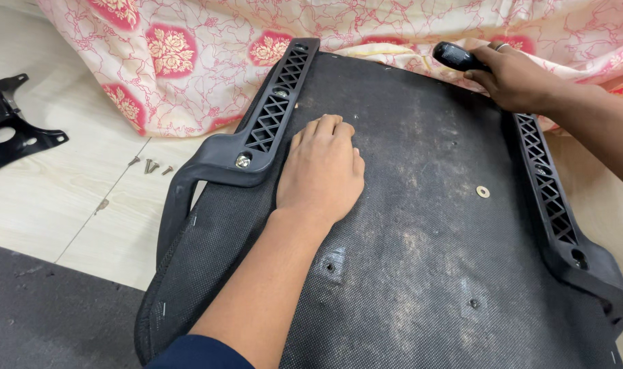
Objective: The person attaches a metal bracket to a gas lift pole and then secures a plastic frame to the underside of an office chair seat using a screwdriver and screws. The person works on the chair base and seat separately on a tiled floor.
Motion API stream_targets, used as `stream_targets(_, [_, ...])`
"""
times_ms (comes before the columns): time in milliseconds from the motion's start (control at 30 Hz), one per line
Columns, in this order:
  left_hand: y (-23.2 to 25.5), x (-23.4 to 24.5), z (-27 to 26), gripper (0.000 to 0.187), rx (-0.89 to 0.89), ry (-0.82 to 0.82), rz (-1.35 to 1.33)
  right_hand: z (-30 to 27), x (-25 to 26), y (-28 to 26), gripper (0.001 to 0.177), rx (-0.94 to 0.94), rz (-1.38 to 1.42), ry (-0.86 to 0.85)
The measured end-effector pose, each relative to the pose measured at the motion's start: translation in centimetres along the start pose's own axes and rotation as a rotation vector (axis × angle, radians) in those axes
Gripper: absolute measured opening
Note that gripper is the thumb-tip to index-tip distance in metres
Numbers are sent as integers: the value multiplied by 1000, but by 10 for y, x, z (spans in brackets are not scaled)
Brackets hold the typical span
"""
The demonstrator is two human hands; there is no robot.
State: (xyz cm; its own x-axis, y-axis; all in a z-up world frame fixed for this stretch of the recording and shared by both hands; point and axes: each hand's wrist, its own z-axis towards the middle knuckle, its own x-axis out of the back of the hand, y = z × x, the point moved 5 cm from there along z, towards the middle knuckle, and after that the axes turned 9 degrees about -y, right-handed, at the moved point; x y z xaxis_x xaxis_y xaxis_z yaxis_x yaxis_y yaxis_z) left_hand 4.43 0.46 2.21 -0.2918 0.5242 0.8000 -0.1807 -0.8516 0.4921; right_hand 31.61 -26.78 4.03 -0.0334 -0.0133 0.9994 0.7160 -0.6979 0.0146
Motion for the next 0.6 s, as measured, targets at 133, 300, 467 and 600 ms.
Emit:
stream_targets(133, [0,0,-1,30,24,-31,-22,-18,12,-24,37,0,-60,2])
stream_targets(300, [0,1,0,32,24,-49,-22,-31,2,-10,37,-284,-151,-313])
stream_targets(467, [0,2,-1,32,14,-47,-23,-37,-9,21,45,-266,-165,-244])
stream_targets(600, [0,1,-2,31,17,-54,-39,-32,-22,50,49,-208,-214,-136])
